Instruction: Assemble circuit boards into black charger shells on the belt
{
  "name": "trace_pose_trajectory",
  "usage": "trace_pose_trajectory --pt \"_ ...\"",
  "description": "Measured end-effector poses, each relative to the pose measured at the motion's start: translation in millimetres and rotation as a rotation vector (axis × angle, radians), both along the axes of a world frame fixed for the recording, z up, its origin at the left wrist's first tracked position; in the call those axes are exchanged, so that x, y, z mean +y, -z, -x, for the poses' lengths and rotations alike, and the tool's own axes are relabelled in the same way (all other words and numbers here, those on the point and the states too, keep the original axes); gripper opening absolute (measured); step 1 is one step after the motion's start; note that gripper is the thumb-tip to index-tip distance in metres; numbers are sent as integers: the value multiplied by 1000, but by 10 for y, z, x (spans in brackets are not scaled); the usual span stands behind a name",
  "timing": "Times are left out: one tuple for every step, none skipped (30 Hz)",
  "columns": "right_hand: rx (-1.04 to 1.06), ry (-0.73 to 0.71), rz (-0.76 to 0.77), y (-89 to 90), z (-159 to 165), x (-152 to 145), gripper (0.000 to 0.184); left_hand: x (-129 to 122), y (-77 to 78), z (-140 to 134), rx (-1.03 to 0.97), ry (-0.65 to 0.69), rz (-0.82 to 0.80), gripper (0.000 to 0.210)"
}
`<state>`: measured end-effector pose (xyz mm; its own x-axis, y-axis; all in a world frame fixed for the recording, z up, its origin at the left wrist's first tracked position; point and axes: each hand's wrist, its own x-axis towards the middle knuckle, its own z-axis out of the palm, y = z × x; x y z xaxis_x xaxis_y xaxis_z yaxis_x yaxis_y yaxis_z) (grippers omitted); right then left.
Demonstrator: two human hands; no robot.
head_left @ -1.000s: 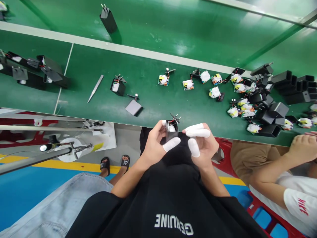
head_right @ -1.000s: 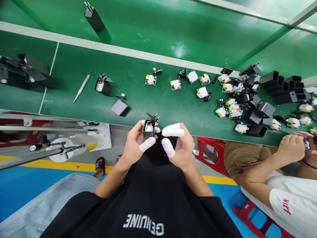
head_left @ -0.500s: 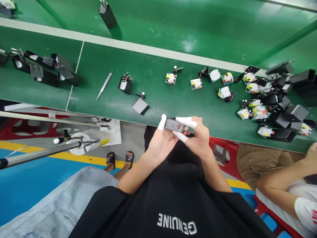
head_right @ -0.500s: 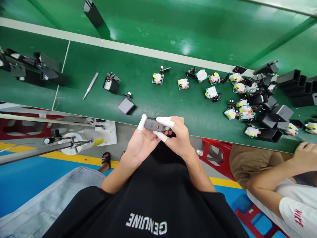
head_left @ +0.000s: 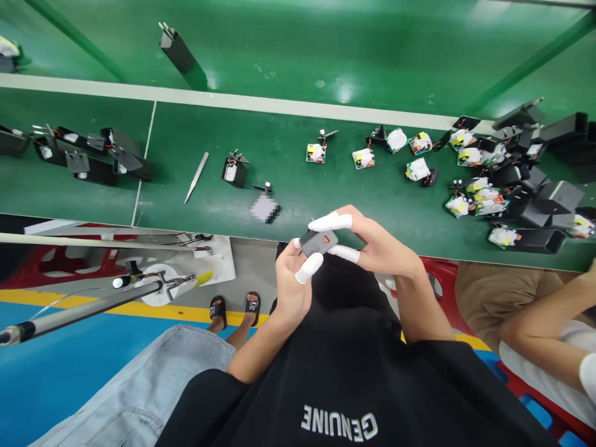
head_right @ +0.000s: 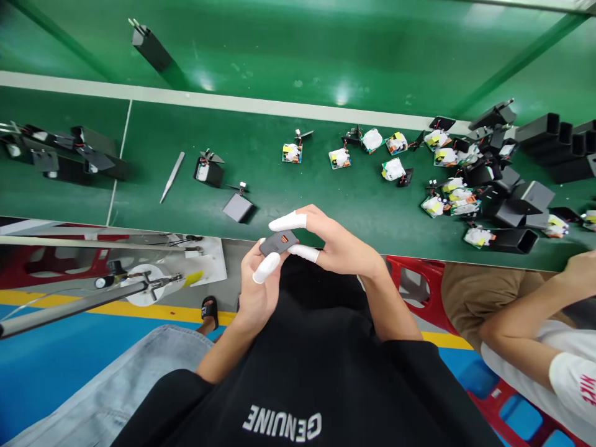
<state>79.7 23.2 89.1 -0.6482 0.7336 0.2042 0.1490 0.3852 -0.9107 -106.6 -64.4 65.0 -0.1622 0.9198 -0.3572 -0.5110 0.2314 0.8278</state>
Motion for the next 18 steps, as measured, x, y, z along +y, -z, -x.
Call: trace_pose_trajectory --pt "13 -31 18 3 37 21 50 -11 4 -33 20 -49 -7 44" --pt "23 -47 34 9 84 36 52 -13 12 -67 40 -96 -14 44" --pt "34 -48 47 19 137 45 54 -8 24 -98 57 -143 -20 44" --pt "46 -36 57 34 191 49 56 4 39 -124 66 -186 -25 43" --pt "62 -14 63 56 241 49 57 20 56 -144 67 -228 -29 43" --pt "76 14 65 88 280 47 58 37 73 -156 58 -264 -34 43" --pt "88 53 62 134 304 41 57 53 86 -158 41 -294 -44 44" --pt "94 109 53 195 309 30 55 66 96 -148 19 -315 -59 46" --pt "83 180 32 272 295 16 51 77 101 -123 -4 -330 -76 49" --pt "59 258 1 364 265 -3 47 88 103 -79 -24 -338 -92 51" --pt "9 350 -44 471 222 -23 42 104 106 -13 -42 -341 -109 54" --pt "-59 430 -108 588 170 -40 37 132 112 79 -54 -339 -129 55" --pt "-118 481 -165 710 116 -52 32 176 124 200 -57 -330 -156 54" --pt "-157 516 -217 830 64 -56 29 244 145 352 -49 -317 -191 53" --pt "-187 535 -259 940 19 -50 28 337 173 537 -25 -306 -233 51" --pt "-210 537 -293 1035 -17 -38 29 457 207 755 33 -300 -278 50" --pt "-225 521 -316 1110 -41 -22 30 598 244 1000 139 -305 -319 50" --pt "-227 508 -343 1161 -54 -6 29 756 280 1266 284 -326 -347 50"
